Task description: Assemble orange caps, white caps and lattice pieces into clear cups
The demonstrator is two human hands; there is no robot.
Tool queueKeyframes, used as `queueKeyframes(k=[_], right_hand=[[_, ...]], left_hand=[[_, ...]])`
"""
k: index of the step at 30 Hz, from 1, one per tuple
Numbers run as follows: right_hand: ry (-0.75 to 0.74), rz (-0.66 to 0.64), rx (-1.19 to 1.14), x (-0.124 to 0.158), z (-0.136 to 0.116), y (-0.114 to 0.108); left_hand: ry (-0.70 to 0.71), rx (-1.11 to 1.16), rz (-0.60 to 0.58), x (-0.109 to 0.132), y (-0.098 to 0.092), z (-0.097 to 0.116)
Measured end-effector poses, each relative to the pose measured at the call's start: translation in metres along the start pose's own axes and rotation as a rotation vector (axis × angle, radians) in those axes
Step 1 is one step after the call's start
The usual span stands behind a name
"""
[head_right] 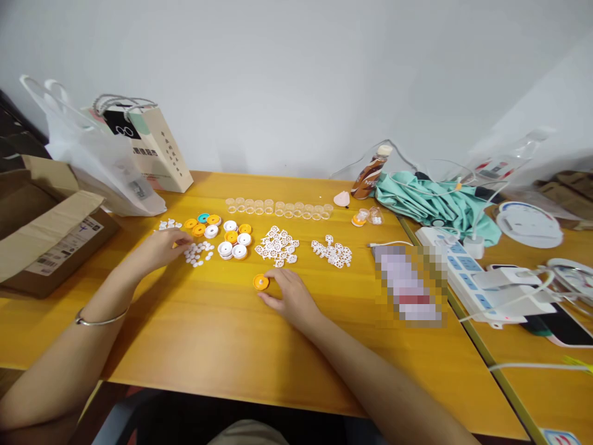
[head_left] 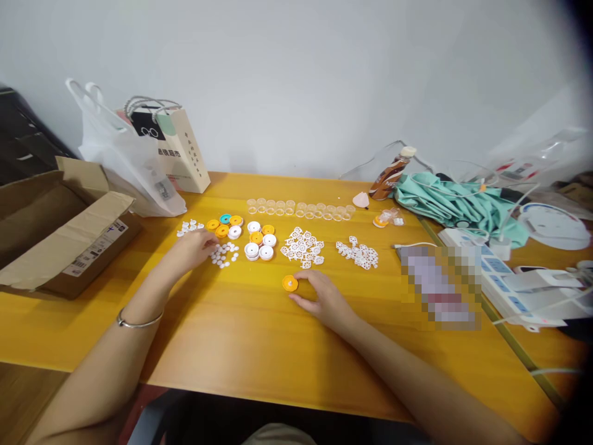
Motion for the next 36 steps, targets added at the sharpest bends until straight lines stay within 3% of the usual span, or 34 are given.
queueKeyframes(k=[5,13,20,24,29,32,36], right_hand=[[-0.003,-0.008,0.000,0.001,0.001,0.001],[0.006,-0.025,-0.006,0.001,0.003,0.002],[0.012,-0.005,-0.009,0.001,0.003,0.001],[0.010,0.005,-0.018,0.001,0.003,0.001],[0.006,0.013,-0.035,0.001,0.004,0.002],[0.002,-0.003,-0.037,0.001,0.004,0.003],[0.002,-0.014,-0.021,0.000,0.004,0.005]], left_hand=[[0.044,0.045,-0.065,-0.004,0.012,0.005],[0.009,0.050,-0.067,-0.002,0.012,0.008],[0.005,0.110,0.019,0.007,-0.005,0.016],[0.102,0.316,0.025,0.024,-0.013,0.053],[0.402,0.501,-0.058,0.051,0.014,0.121],[0.401,0.548,-0.116,0.053,0.034,0.137],[0.332,0.611,-0.142,0.043,0.046,0.139]])
Point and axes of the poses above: each hand's wrist, its own x-axis away from the middle knuckle, its own y-axis out of the palm, z = x × y, the point moved 6 cm from there along -x, towards the middle knuckle, and after that the axes turned 8 degrees about -y, right-handed, at the moved point
